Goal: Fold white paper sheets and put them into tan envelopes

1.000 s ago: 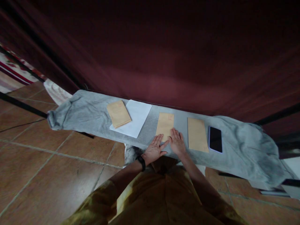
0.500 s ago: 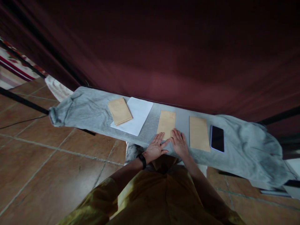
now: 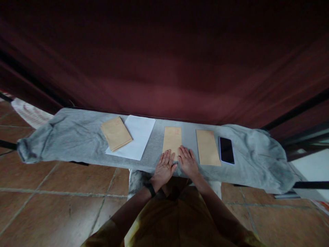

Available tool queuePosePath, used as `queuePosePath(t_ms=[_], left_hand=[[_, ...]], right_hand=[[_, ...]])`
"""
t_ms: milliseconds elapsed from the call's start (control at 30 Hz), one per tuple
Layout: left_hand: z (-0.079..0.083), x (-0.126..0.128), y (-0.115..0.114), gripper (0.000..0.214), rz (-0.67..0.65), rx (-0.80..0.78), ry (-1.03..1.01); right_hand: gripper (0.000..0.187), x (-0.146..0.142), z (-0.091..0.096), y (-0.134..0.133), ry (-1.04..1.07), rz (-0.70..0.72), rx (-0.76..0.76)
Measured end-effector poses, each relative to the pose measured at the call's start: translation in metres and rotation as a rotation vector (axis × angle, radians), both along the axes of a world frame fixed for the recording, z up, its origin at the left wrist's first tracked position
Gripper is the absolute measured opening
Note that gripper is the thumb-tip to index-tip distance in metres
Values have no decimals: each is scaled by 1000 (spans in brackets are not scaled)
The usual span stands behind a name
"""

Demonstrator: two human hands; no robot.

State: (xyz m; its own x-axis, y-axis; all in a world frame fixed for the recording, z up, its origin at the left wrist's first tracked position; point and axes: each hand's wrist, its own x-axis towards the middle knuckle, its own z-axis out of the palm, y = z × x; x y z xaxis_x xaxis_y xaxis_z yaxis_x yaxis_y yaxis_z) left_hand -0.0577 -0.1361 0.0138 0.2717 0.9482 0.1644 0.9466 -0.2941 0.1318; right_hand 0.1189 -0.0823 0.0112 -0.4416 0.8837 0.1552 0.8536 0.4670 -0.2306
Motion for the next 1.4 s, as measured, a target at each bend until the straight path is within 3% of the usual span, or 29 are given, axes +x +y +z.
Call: queuePosePath(t_ms=[300, 933, 1167, 1400], left_hand=[[-7, 1, 42, 59, 96, -28, -17], [-6, 20, 152, 62, 56, -62, -65], [-5, 19, 172, 64, 27, -75, -77], [-4, 18, 169, 63, 11, -79, -60]], right_hand=[[51, 0, -1, 0, 4, -2, 8], [50, -5, 4, 3, 47, -32, -11], [49, -3, 4, 2, 48, -15, 16], [49, -4, 3, 2, 52, -20, 13]])
